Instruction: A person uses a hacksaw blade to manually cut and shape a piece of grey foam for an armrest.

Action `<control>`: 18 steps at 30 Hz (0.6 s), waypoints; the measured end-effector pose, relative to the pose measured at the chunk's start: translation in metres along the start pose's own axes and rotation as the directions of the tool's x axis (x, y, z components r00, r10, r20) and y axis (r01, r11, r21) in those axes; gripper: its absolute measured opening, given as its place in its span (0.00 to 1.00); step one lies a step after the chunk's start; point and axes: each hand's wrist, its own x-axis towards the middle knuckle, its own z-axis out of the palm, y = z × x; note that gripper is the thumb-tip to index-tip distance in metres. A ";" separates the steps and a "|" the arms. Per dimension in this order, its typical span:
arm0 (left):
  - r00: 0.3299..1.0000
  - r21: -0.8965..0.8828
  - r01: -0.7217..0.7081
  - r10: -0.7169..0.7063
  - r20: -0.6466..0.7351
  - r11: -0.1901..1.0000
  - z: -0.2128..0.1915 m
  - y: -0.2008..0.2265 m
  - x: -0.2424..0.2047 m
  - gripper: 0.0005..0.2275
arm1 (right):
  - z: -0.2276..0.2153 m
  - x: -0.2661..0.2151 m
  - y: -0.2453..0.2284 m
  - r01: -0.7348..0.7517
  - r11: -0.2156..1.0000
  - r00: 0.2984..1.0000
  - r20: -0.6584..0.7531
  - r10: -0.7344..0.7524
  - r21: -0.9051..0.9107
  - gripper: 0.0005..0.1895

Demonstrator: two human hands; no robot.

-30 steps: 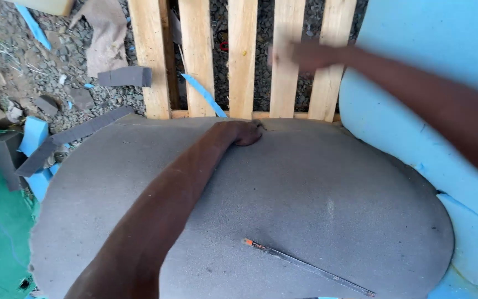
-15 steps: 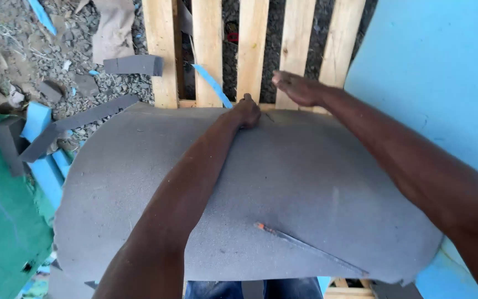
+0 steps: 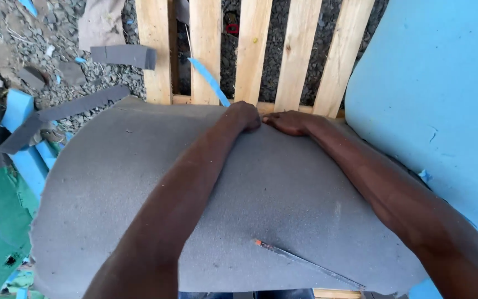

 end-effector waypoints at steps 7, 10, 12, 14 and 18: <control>0.968 0.106 0.067 -0.090 0.235 0.992 -0.026 -0.003 -0.013 0.27 | -0.040 -0.065 -0.030 0.049 0.998 0.996 -0.080 -0.045 0.051 0.43; 0.966 0.149 -0.004 -0.035 0.255 0.989 -0.006 0.008 0.001 0.25 | -0.025 -0.095 0.008 0.015 0.992 0.992 -0.122 0.000 0.125 0.43; 0.973 0.093 0.044 -0.064 0.222 0.995 -0.027 0.003 -0.032 0.25 | -0.016 -0.094 0.015 0.039 0.986 0.989 -0.145 -0.015 0.165 0.43; 0.961 0.077 0.033 -0.053 0.272 0.996 -0.071 0.019 -0.088 0.25 | -0.015 -0.093 0.021 0.080 0.970 0.977 -0.213 -0.030 0.228 0.43; 0.923 0.212 -0.165 0.075 0.376 0.963 -0.080 0.028 -0.085 0.28 | -0.018 -0.131 0.005 0.083 0.949 0.968 -0.252 -0.004 0.303 0.44</control>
